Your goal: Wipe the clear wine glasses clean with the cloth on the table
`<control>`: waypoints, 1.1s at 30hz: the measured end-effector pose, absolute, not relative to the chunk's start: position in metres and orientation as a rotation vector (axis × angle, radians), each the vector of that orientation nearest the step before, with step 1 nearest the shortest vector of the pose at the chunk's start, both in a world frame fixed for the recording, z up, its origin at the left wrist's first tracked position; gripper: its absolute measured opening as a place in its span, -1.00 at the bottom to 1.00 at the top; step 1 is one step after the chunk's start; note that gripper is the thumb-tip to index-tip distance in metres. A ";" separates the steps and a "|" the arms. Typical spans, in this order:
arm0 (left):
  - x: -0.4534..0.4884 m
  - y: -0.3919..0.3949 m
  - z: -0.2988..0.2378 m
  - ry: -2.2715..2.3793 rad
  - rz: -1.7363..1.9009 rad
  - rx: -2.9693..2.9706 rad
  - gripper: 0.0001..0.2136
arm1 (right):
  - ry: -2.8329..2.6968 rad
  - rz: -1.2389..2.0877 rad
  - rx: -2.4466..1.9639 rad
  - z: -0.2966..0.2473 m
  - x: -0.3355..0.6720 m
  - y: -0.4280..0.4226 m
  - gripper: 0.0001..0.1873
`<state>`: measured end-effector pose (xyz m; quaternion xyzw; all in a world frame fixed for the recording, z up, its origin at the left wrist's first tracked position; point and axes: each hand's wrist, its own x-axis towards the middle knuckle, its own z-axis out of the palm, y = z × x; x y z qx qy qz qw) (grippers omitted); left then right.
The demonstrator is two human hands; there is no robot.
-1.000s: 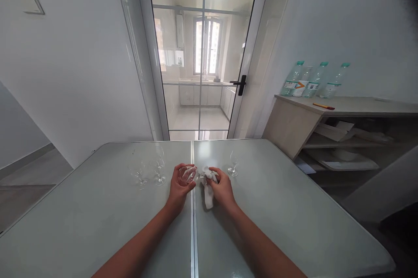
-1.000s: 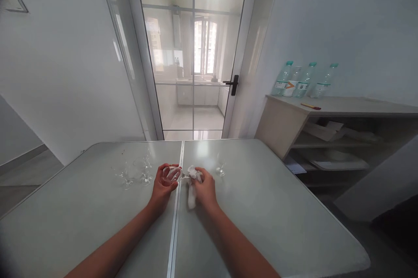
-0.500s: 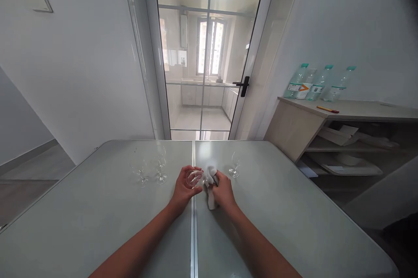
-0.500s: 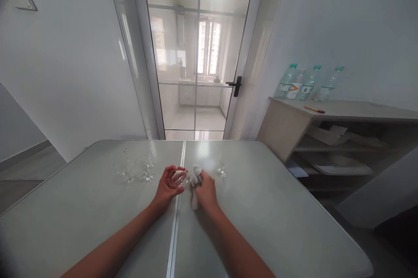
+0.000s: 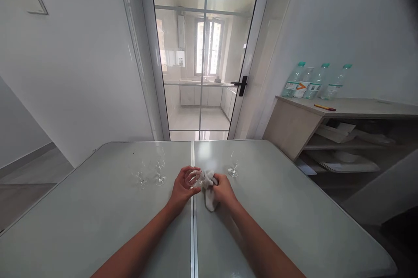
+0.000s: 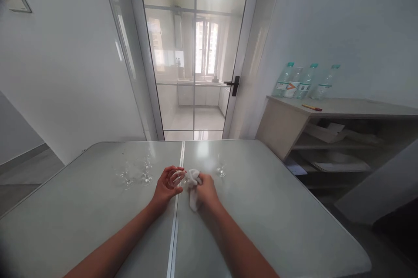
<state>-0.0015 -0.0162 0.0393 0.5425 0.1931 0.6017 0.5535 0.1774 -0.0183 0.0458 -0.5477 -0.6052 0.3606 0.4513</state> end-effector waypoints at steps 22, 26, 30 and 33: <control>-0.009 -0.008 0.032 0.627 1.513 1.109 -0.39 | -1.349 0.993 -0.990 0.091 0.177 -0.047 -0.90; -0.009 -0.010 0.034 0.655 1.491 1.137 -0.41 | -1.458 1.250 -0.998 0.091 0.174 -0.052 -0.86; -0.010 -0.011 0.033 0.632 1.453 1.158 -0.36 | -1.811 0.848 -1.340 0.079 0.168 -0.048 -0.73; -0.010 -0.011 0.029 0.559 1.401 1.180 -0.26 | -2.056 0.559 -1.530 0.069 0.164 -0.045 -0.90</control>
